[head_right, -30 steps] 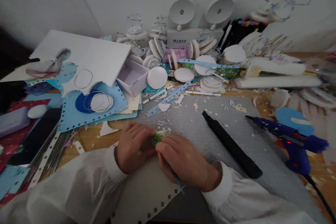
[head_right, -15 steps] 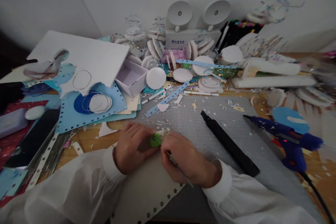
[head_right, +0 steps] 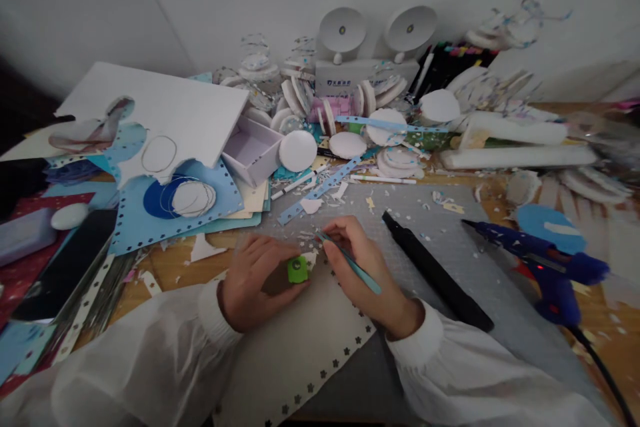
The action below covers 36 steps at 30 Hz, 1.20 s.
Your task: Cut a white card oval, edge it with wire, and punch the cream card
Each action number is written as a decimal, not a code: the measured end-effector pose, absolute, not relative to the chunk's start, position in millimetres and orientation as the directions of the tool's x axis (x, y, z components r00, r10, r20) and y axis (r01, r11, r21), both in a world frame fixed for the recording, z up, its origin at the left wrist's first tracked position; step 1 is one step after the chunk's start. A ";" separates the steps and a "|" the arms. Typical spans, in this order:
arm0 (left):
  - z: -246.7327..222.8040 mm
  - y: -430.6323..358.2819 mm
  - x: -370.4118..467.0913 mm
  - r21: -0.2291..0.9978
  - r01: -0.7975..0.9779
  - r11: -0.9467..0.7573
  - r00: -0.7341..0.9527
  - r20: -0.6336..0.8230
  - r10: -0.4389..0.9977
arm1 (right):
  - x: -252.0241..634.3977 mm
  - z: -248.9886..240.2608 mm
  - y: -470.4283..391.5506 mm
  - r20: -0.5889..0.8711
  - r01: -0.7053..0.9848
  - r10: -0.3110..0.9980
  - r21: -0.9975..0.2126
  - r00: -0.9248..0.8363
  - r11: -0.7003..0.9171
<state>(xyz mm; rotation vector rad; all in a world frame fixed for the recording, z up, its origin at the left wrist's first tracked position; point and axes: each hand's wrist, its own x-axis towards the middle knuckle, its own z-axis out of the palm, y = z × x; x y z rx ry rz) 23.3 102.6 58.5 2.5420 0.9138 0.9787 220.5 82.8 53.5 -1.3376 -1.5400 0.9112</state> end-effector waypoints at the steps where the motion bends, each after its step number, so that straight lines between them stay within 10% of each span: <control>1: 58.8 102.3 23.1 0.451 0.458 -0.766 0.577 0.504 0.642 | 220.5 52.8 83.6 0.132 0.294 0.990 -0.946 -0.043 0.139; 16: 64.5 98.3 20.9 0.428 0.452 -0.782 0.553 0.554 0.623 | 221.3 63.0 98.5 0.174 0.090 0.985 -0.981 0.022 0.171; 28: 141.7 63.9 -42.7 0.820 0.377 -0.431 0.175 0.394 0.902 | 218.3 52.7 97.2 0.191 -0.035 0.982 -0.981 0.003 0.191; 36: 154.5 58.2 -56.2 0.995 0.044 -0.094 0.224 0.082 0.971 | 222.9 49.2 97.2 0.320 0.245 0.946 -0.923 0.059 0.297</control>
